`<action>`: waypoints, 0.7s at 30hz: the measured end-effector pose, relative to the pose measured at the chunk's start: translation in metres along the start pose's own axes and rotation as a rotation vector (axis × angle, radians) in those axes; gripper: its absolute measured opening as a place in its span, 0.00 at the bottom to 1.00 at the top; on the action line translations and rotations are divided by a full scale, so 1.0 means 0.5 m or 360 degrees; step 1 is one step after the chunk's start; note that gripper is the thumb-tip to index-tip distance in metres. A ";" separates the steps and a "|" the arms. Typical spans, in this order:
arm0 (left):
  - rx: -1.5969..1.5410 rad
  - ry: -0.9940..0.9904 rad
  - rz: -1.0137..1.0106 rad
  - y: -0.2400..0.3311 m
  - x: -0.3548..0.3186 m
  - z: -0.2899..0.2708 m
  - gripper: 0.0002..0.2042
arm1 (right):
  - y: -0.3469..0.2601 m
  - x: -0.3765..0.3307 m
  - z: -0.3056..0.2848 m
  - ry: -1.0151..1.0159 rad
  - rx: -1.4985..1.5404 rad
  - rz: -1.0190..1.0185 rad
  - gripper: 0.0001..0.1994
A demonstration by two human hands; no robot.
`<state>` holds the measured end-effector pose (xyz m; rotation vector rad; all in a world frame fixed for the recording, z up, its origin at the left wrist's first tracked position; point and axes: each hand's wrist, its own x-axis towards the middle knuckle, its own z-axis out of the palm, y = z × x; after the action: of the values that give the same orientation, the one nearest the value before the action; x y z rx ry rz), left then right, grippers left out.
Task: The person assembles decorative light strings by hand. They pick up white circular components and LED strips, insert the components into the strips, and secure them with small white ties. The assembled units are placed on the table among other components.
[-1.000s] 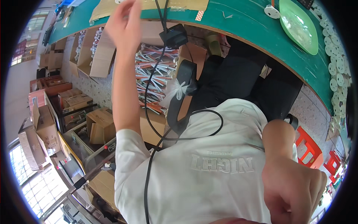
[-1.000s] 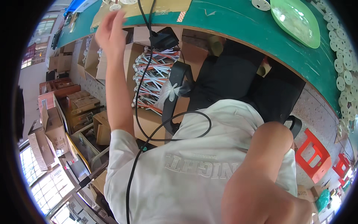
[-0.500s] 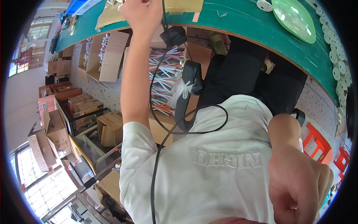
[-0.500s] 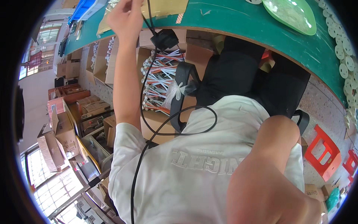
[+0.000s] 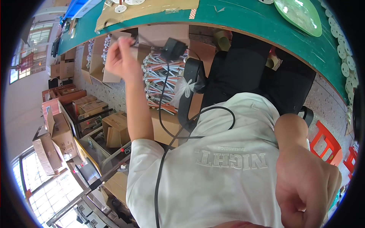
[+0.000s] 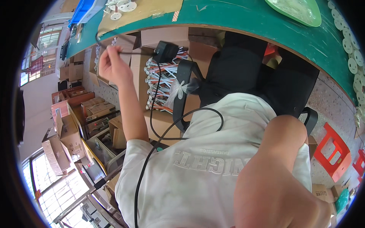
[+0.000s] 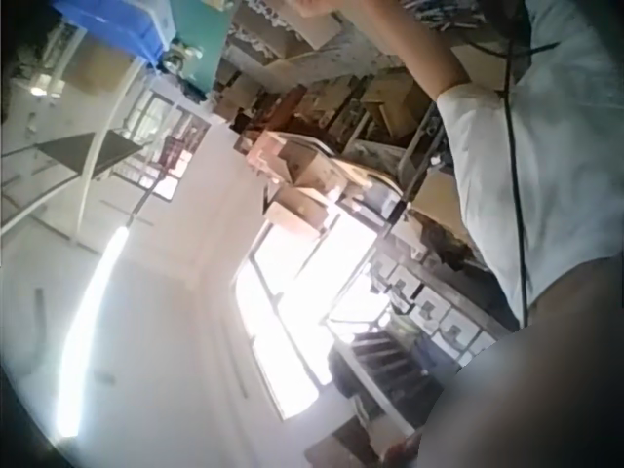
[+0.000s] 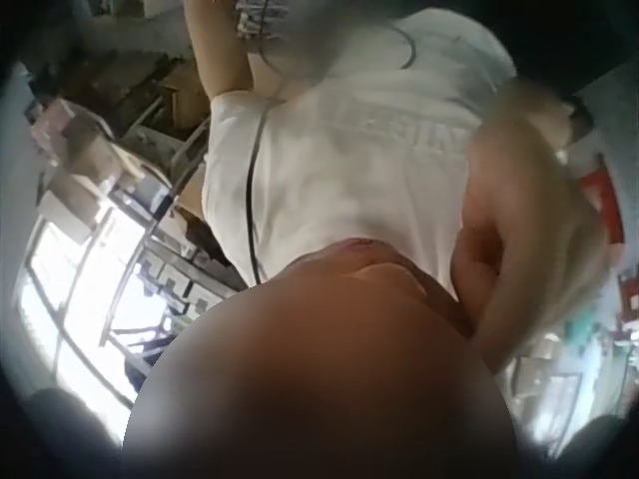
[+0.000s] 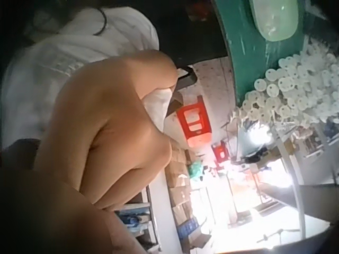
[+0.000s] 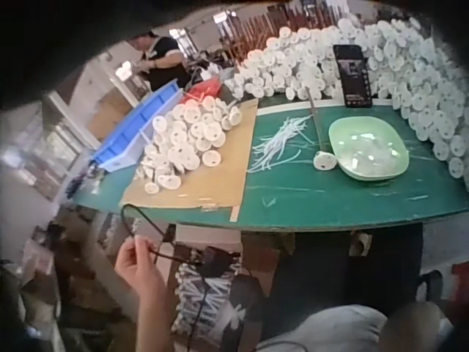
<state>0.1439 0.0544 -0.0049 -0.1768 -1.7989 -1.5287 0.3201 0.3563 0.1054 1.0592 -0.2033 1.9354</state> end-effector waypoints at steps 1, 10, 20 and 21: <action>-0.0041 0.0082 -0.0123 -0.008 -0.004 -0.037 0.06 | 0.021 0.010 -0.007 -0.0076 0.0254 0.0171 0.17; 0.0791 0.0029 -0.1177 -0.162 -0.214 -0.419 0.13 | -0.081 -0.013 -0.070 -0.0142 0.0154 0.0217 0.06; 0.0502 -0.0039 -0.2131 -0.242 -0.471 -0.410 0.11 | 0.024 -0.048 -0.174 -0.1116 -0.1400 0.1445 0.07; 0.0454 0.0009 -0.2177 -0.253 -0.490 -0.414 0.11 | 0.037 -0.060 -0.187 -0.1373 -0.1451 0.1568 0.10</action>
<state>0.3402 -0.0787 -0.2549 1.4579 -2.1802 -1.9938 0.2570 0.3743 0.0299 1.1237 -2.1723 1.5990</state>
